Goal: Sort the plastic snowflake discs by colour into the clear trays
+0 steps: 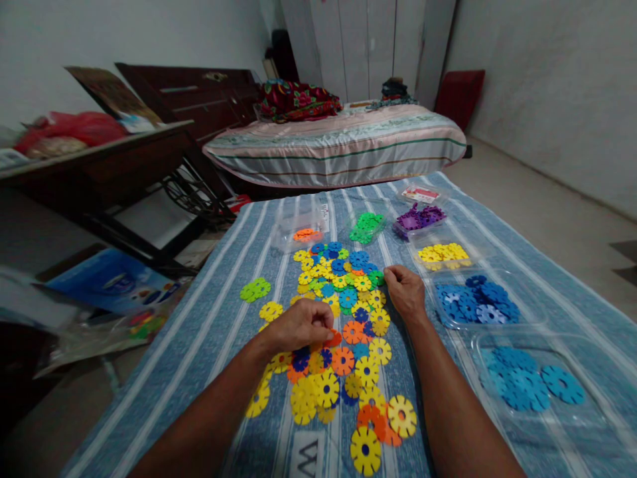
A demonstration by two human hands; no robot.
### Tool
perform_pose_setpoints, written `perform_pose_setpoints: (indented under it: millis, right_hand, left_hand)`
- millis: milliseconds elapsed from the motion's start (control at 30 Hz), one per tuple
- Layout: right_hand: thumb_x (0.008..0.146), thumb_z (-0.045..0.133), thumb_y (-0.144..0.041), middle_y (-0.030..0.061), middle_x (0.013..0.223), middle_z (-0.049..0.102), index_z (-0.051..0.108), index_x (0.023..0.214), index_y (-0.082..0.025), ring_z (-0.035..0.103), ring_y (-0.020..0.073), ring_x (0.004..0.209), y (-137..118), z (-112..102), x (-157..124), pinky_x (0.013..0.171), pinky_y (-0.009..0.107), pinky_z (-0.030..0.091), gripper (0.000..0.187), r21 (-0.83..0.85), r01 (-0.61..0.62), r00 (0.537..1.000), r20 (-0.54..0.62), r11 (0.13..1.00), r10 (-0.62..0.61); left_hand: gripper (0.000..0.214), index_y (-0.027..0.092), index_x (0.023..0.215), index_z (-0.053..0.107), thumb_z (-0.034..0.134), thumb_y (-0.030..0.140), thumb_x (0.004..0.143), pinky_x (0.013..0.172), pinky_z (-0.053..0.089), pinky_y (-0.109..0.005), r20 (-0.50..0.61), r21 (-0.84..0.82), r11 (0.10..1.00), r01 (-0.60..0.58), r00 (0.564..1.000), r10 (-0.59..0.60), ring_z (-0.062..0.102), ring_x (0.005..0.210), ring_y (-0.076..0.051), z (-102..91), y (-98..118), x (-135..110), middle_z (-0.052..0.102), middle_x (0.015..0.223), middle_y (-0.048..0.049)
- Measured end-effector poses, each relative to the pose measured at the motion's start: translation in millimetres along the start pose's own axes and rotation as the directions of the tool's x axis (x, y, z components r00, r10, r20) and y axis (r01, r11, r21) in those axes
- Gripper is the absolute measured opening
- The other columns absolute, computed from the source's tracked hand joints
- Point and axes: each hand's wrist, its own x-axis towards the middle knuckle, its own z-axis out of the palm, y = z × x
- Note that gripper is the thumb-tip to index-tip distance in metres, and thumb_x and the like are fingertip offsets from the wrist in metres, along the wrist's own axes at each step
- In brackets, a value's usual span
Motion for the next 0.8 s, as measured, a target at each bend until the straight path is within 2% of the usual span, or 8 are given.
perform_pose_setpoints:
  millis: [133,233,300,367,467,533,600,800]
  right_hand:
    - [0.076,0.056,-0.051,0.0021,0.063,0.063,0.069,0.069,-0.019,0.055,0.0186,0.064,2,1,0,0.063,0.03,0.039,0.036,0.013,-0.006,1.0,0.01,1.0,0.006]
    - [0.076,0.055,-0.051,0.0023,0.064,0.064,0.069,0.07,-0.019,0.055,0.0189,0.064,3,1,0,0.064,0.03,0.039,0.036,0.012,-0.008,1.0,0.018,1.0,0.007]
    - [0.076,0.055,-0.05,0.0021,0.064,0.063,0.068,0.07,-0.019,0.055,0.0188,0.064,3,1,1,0.064,0.03,0.04,0.035,0.009,-0.009,1.0,0.019,1.0,0.009]
    - [0.077,0.055,-0.05,0.0021,0.064,0.064,0.068,0.07,-0.019,0.056,0.0188,0.064,4,1,1,0.064,0.03,0.04,0.035,0.008,-0.012,1.0,0.02,1.0,0.012]
    - [0.077,0.055,-0.051,0.0022,0.064,0.064,0.069,0.071,-0.018,0.056,0.0189,0.064,5,2,1,0.064,0.03,0.04,0.036,0.004,-0.019,1.0,0.018,1.0,0.019]
    - [0.077,0.055,-0.051,0.0024,0.064,0.065,0.069,0.071,-0.018,0.056,0.0189,0.064,5,3,1,0.063,0.03,0.04,0.036,0.005,-0.016,1.0,0.015,1.0,0.016]
    - [0.077,0.056,-0.051,0.0025,0.064,0.065,0.07,0.071,-0.018,0.056,0.0188,0.064,6,3,1,0.062,0.03,0.04,0.036,0.006,-0.004,1.0,0.008,1.0,0.004]
    - [0.078,0.056,-0.051,0.0013,0.064,0.064,0.07,0.072,-0.019,0.056,0.0175,0.063,9,2,2,0.063,0.029,0.04,0.035,0.003,0.004,1.0,0.006,1.0,-0.004]
  left_hand:
    - [0.015,0.015,0.064,0.059,0.071,0.025,0.062,0.045,0.033,-0.018,-0.121,-0.278,0.958,0.07,0.987,-0.107,0.047,0.044,-0.007,-7.7,-12,5,0.054,0.049,0.0055]
    - [0.02,0.015,0.068,0.059,0.075,0.026,0.063,0.04,0.033,-0.016,-0.262,-0.465,0.878,0.114,0.93,-0.26,0.047,0.039,-0.007,-21.2,-14,17,0.056,0.047,0.0046]
    - [0.019,0.015,0.07,0.058,0.075,0.02,0.064,0.041,0.038,-0.015,-0.379,-0.615,0.788,0.026,0.867,-0.324,0.051,0.04,-0.007,-36.6,-9,28,0.058,0.049,0.0037]
    - [0.015,0.015,0.073,0.058,0.071,0.011,0.065,0.05,0.048,-0.016,-0.505,-0.722,0.668,-0.182,0.799,-0.328,0.061,0.05,-0.009,-54.3,1,40,0.064,0.057,0.0015]
    - [0.014,0.014,0.075,0.057,0.065,0.005,0.067,0.063,0.055,-0.019,-0.576,-0.765,0.539,-0.352,0.748,-0.329,0.069,0.065,-0.011,-71.5,14,54,0.07,0.068,-0.004]
    - [0.012,0.014,0.076,0.057,0.065,0.008,0.068,0.06,0.055,-0.02,-0.557,-0.768,0.56,-0.31,0.754,-0.347,0.069,0.063,-0.012,-69.5,15,58,0.071,0.068,-0.0051]
    - [0.012,0.014,0.077,0.059,0.067,0.014,0.069,0.054,0.051,-0.018,-0.512,-0.737,0.646,-0.198,0.787,-0.343,0.066,0.057,-0.011,-56.8,10,57,0.07,0.067,-0.0041]
    - [0.017,0.015,0.073,0.06,0.072,0.027,0.066,0.048,0.043,-0.018,-0.285,-0.423,0.906,0.022,0.946,-0.156,0.058,0.048,-0.009,-5.8,-8,35,0.065,0.061,0.0]
